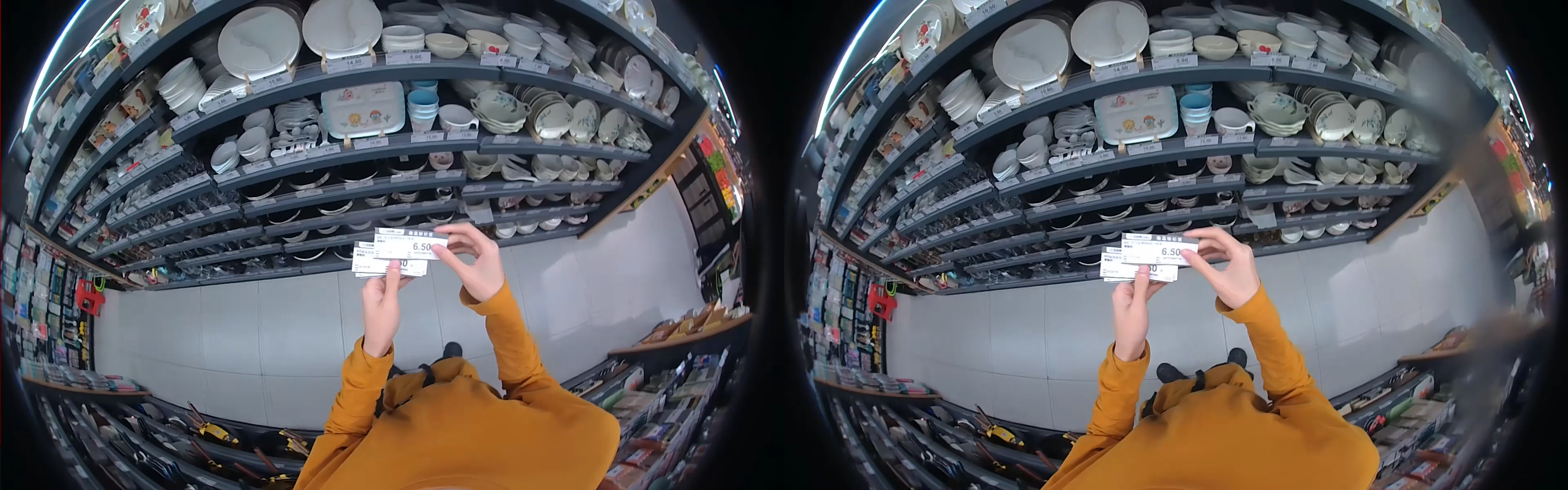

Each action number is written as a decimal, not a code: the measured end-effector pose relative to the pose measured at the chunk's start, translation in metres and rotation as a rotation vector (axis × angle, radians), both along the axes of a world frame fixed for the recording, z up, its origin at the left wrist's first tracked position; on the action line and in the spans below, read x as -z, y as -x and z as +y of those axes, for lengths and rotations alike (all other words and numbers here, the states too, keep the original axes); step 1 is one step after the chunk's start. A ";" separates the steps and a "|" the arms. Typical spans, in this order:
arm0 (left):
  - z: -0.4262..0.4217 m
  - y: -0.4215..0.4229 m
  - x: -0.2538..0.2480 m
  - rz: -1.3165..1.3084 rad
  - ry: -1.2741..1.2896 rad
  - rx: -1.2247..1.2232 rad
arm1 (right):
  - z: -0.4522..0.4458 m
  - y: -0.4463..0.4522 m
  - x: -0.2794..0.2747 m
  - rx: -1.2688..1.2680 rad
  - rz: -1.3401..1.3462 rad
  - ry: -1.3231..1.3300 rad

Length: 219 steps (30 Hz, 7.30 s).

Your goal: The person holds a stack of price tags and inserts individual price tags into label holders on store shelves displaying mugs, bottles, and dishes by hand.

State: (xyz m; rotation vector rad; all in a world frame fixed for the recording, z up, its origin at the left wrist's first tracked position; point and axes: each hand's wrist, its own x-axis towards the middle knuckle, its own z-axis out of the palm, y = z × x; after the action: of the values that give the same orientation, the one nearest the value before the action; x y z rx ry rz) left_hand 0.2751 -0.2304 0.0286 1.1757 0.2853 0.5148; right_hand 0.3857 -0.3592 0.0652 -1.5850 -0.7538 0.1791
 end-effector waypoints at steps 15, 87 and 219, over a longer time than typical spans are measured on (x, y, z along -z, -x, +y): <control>-0.150 -0.137 -0.017 -0.032 0.043 -0.078 | -0.167 -0.155 -0.016 0.017 0.095 -0.055; 0.026 -0.319 -0.026 -0.136 0.032 -0.065 | 0.026 -0.332 -0.074 -0.289 -0.506 0.353; -0.082 -0.358 -0.103 -0.288 -1.495 0.159 | -0.193 -0.377 -0.115 -0.345 -0.271 0.506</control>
State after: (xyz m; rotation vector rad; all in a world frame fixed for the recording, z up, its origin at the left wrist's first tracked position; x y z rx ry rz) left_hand 0.6333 -0.3125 0.1316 2.4910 -0.5730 0.7585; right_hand 0.7629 -0.5520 0.1802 -1.9685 -1.2674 0.4390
